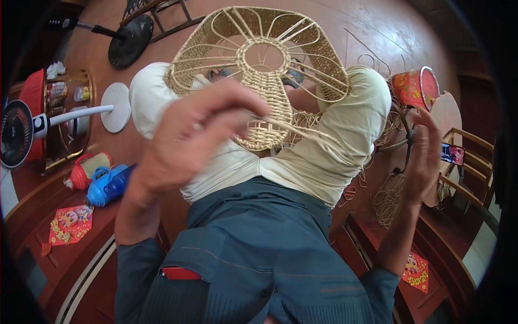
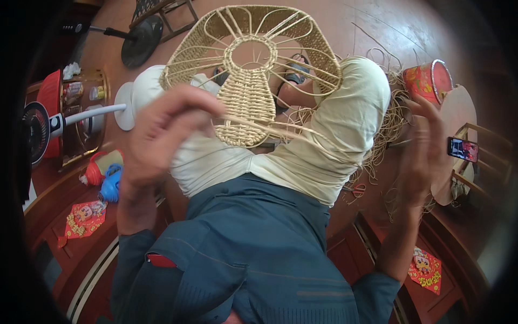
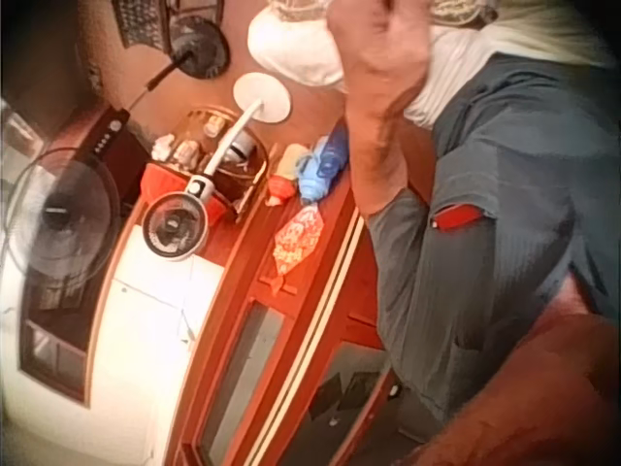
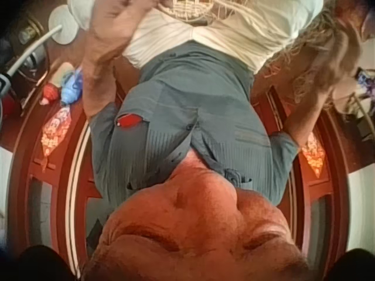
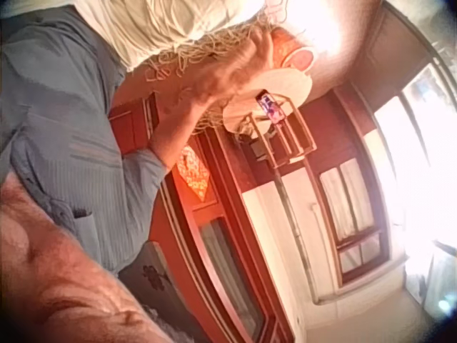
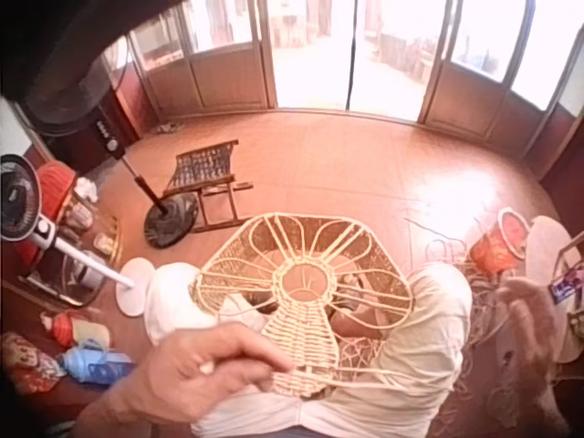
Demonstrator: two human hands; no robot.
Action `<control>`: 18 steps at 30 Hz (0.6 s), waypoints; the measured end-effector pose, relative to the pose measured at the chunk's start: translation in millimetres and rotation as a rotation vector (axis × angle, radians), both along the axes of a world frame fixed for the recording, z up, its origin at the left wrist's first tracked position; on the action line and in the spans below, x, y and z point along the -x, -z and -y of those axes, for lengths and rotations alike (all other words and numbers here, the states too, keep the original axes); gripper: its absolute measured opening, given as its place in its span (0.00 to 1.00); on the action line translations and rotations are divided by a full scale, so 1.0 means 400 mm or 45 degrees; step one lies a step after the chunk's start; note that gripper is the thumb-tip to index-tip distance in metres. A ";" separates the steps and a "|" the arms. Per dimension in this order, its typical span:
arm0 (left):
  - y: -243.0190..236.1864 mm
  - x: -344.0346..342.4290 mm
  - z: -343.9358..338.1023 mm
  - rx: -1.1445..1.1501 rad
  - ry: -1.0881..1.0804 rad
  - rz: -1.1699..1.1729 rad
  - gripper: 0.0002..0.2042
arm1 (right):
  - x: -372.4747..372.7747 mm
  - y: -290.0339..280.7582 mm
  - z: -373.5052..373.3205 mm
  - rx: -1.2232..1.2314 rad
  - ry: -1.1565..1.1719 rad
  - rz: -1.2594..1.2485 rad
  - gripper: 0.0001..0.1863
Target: The person is weaving a wicker or rattan handicraft, likely a decorative basket or fan.
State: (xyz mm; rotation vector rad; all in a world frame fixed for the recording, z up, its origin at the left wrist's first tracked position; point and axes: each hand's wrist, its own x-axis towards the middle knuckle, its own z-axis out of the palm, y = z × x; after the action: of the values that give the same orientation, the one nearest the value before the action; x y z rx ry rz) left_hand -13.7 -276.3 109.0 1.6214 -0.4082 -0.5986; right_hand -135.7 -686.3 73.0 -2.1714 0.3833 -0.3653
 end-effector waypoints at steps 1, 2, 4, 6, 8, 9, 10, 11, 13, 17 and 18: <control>-0.008 0.008 0.038 -0.067 0.053 0.018 0.07 | -0.023 -0.030 -0.113 0.246 -0.182 -0.046 0.20; -0.011 0.014 0.071 -0.104 0.137 0.069 0.08 | -0.046 -0.049 -0.202 0.264 -0.424 -0.058 0.23; -0.013 0.023 0.112 -0.112 0.239 0.168 0.08 | -0.086 -0.043 -0.331 -0.200 -0.815 -0.120 0.27; -0.008 0.037 0.133 -0.034 0.048 0.108 0.07 | -0.103 -0.029 -0.405 -0.303 -0.843 -0.218 0.27; -0.006 0.043 0.114 -0.099 -0.054 0.062 0.06 | -0.115 -0.013 -0.419 -0.106 -0.891 -0.231 0.24; 0.002 0.036 0.097 -0.134 -0.168 0.103 0.06 | -0.116 -0.008 -0.407 -0.076 -0.860 -0.134 0.24; 0.017 0.020 0.073 -0.270 -0.295 0.085 0.06 | -0.118 -0.002 -0.398 -0.181 -0.811 -0.147 0.21; 0.037 0.002 0.051 -0.188 -0.375 0.240 0.07 | -0.119 0.002 -0.387 -0.298 -0.757 -0.253 0.19; 0.082 -0.022 0.008 -0.175 -0.467 0.335 0.07 | -0.122 0.005 -0.370 -0.527 -0.692 -0.187 0.18; 0.186 -0.039 -0.006 -0.158 -0.525 0.312 0.09 | -0.133 -0.045 -0.423 -1.241 -0.826 -0.188 0.24; 0.196 -0.053 -0.010 -0.231 -0.512 0.241 0.10 | -0.146 -0.073 -0.479 -1.319 -0.923 -0.061 0.23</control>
State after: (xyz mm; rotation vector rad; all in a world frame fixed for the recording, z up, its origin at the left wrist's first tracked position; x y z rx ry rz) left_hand 7.7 -272.3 30.6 1.8775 -0.1577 -0.1818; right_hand -77.5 -494.7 102.3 -1.1655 -0.1924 0.2638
